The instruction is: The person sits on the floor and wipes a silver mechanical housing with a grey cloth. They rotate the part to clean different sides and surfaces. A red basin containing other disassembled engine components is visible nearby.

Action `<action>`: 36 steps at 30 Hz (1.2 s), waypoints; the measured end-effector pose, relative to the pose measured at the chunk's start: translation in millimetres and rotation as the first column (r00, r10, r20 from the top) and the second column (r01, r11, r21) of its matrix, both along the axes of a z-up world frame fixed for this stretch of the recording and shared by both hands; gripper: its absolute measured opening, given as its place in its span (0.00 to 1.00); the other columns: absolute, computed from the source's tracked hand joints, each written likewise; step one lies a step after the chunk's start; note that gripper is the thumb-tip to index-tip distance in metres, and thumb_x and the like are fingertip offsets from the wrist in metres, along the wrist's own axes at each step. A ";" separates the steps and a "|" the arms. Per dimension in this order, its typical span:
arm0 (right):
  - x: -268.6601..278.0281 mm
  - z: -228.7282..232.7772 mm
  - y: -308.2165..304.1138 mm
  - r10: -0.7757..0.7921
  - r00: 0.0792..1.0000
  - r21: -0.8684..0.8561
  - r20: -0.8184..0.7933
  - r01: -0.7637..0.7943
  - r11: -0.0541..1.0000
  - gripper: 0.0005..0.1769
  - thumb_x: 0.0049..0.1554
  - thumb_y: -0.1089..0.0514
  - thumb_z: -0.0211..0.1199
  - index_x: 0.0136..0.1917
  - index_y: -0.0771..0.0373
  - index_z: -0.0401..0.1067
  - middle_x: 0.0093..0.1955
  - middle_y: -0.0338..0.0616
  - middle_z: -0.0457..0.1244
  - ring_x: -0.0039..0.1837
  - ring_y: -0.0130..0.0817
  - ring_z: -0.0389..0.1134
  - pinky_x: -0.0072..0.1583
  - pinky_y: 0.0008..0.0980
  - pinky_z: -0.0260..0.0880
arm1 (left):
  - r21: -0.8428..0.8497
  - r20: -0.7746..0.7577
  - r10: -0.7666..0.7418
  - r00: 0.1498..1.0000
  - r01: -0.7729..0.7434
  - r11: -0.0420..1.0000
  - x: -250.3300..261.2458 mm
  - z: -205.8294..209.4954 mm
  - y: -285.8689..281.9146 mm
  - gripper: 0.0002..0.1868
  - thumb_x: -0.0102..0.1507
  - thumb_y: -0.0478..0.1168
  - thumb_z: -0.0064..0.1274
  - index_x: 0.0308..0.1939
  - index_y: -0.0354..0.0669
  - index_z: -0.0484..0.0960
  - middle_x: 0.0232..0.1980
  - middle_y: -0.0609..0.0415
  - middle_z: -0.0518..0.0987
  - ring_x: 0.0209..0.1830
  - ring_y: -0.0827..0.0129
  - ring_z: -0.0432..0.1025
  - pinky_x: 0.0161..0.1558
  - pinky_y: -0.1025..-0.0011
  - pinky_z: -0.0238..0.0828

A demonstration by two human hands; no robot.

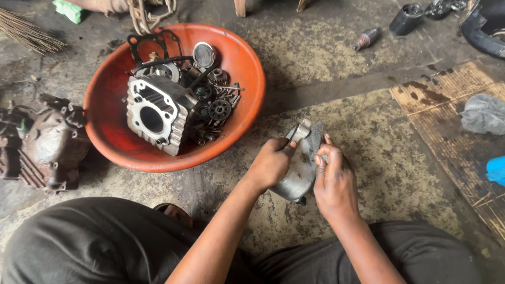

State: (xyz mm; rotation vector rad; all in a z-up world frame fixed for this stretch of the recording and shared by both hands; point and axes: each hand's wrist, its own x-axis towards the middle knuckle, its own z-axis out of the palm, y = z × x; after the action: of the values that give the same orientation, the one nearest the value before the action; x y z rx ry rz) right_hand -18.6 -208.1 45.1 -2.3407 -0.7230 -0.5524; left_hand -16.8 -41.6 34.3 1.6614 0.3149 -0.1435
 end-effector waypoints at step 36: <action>-46.5 -32.4 8.9 -0.249 0.860 0.137 -0.445 0.340 0.931 0.24 0.60 0.66 0.57 0.69 0.66 0.57 0.76 0.59 0.50 0.77 0.49 0.54 0.75 0.45 0.55 | 0.245 -0.018 -0.074 0.997 0.076 0.966 -1.1 16.1 -13.2 0.22 0.68 0.51 0.44 0.49 0.35 0.81 0.46 0.34 0.82 0.49 0.48 0.77 0.52 0.58 0.71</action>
State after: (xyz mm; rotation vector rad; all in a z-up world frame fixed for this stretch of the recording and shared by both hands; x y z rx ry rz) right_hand -65.1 -199.2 12.6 -2.2674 -0.0945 -0.2170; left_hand -17.9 -54.8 50.4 1.9205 0.2849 -0.1744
